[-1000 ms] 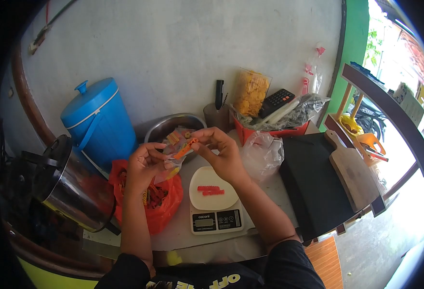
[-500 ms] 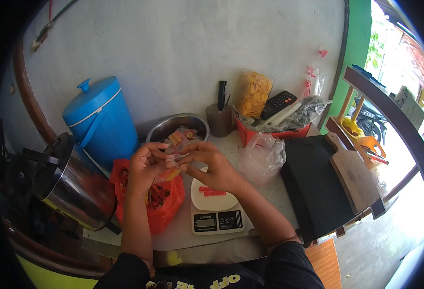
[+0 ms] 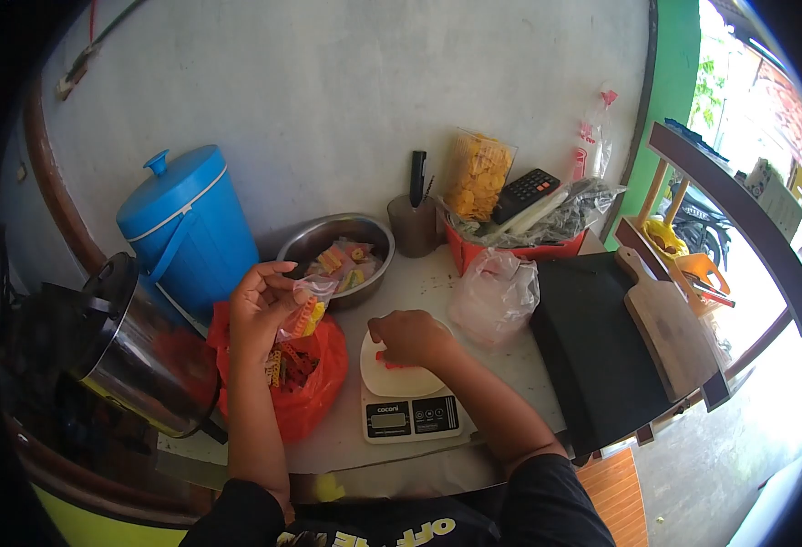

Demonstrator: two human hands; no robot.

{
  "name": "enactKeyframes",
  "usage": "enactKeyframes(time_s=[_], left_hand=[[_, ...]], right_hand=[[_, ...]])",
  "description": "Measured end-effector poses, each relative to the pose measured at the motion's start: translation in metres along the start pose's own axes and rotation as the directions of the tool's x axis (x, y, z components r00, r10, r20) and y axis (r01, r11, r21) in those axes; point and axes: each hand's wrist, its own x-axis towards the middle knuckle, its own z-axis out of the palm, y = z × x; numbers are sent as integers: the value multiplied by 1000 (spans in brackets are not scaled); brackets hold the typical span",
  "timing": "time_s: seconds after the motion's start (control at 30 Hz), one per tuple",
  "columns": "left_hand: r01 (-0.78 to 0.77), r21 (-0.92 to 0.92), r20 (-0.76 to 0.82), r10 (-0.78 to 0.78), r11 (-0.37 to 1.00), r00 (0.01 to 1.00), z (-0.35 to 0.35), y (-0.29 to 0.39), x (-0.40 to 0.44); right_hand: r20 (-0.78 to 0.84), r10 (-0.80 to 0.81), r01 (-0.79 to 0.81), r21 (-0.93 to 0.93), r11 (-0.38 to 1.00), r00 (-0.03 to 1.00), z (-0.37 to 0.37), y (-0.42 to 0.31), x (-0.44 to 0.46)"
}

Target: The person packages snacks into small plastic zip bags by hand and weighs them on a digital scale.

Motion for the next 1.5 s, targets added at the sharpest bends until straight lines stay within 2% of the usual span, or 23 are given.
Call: enactKeyframes(time_s=[0.23, 0.33, 0.37, 0.47, 0.53, 0.6, 0.63, 0.73, 0.83, 0.93, 1.03, 1.13, 1.33, 1.43, 1.5], left_hand=[[11, -8, 22, -11, 1000, 1000, 1, -1, 0], [11, -9, 28, -10, 1000, 1000, 0, -1, 0], [11, -10, 29, -11, 1000, 1000, 0, -1, 0], [26, -30, 38, -25, 999, 999, 3, 2, -1], [65, -50, 52, -62, 997, 997, 6, 5, -2], [83, -57, 75, -79, 995, 994, 7, 3, -3], [83, -56, 91, -77, 995, 993, 8, 1, -3], [95, -31, 125, -90, 995, 988, 12, 1, -5], [123, -73, 166, -109, 990, 980, 14, -1, -6], [125, -107, 172, -106, 986, 979, 16, -1, -6], [126, -123, 166, -104, 984, 981, 16, -1, -7], [135, -123, 161, -115, 983, 980, 16, 1, -7], [135, -122, 165, -114, 983, 980, 14, 1, -7], [132, -125, 162, -111, 983, 981, 16, 5, -7], [131, -128, 163, -110, 983, 980, 17, 5, -7]], right_hand=[[-91, -74, 74, -1, 997, 993, 18, 4, 9], [-251, -110, 119, 22, 993, 962, -1, 6, 8], [-329, -132, 182, 125, 975, 935, -10, 6, 6], [-553, -105, 374, 400, 837, 827, -35, 4, -5], [-668, -1, 487, 542, 686, 745, -45, 2, -12], [-705, 98, 578, 646, 498, 703, -47, 0, -16], [-713, 153, 620, 679, 394, 684, -47, -1, -18], [-747, 202, 684, 663, 305, 633, -49, -11, -22], [-741, 203, 696, 671, 256, 640, -48, -20, -21], [-754, 130, 717, 654, 242, 643, -41, -19, -13], [-751, 155, 701, 656, 279, 641, -42, -27, -14], [-766, 68, 661, 592, 462, 639, -40, -23, -14], [-778, 10, 615, 503, 607, 628, -38, -22, -14], [-791, 16, 608, 482, 631, 611, -38, -21, -14], [-826, 84, 626, 485, 610, 558, -37, -25, -13]])
